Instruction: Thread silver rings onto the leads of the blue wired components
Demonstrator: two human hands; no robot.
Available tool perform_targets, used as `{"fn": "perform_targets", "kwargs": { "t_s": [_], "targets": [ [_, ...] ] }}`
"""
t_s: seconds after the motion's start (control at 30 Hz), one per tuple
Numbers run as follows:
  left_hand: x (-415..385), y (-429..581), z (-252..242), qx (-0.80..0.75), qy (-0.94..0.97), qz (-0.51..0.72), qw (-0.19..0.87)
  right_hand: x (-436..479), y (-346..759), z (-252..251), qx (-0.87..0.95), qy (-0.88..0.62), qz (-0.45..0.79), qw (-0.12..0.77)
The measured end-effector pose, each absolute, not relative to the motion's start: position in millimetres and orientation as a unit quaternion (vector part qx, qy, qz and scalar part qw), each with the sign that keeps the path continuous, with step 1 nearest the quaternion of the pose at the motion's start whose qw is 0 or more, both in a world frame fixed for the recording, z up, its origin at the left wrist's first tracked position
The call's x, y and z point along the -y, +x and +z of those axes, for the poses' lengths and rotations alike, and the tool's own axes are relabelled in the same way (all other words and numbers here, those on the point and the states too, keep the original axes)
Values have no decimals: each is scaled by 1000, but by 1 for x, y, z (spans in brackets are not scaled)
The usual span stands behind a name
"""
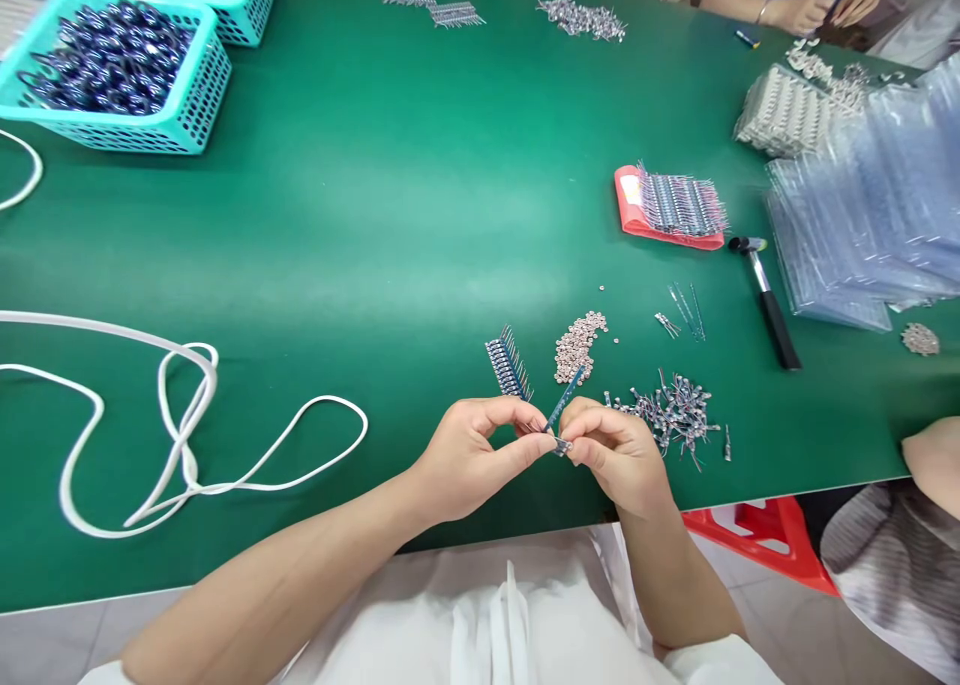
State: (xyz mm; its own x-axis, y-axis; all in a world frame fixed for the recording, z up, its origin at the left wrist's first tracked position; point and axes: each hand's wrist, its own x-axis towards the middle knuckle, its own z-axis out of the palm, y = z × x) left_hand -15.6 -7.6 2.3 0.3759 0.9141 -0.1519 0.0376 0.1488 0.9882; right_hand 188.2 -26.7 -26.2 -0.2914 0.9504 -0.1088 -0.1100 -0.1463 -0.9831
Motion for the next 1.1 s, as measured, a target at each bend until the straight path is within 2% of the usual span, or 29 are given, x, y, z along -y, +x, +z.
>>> {"fn": "perform_targets", "kwargs": {
  "t_s": [0.8, 0.97, 1.1],
  "targets": [
    [10, -12, 5, -485, 555, 377, 561, 30, 183, -22, 567, -462, 521, 441],
    [7, -13, 4, -475, 555, 370, 574, 30, 184, -24, 557, -462, 534, 436],
    [5, -14, 5, -457, 552, 349, 604, 28, 186, -26, 519, -443, 597, 423]
  ]
}}
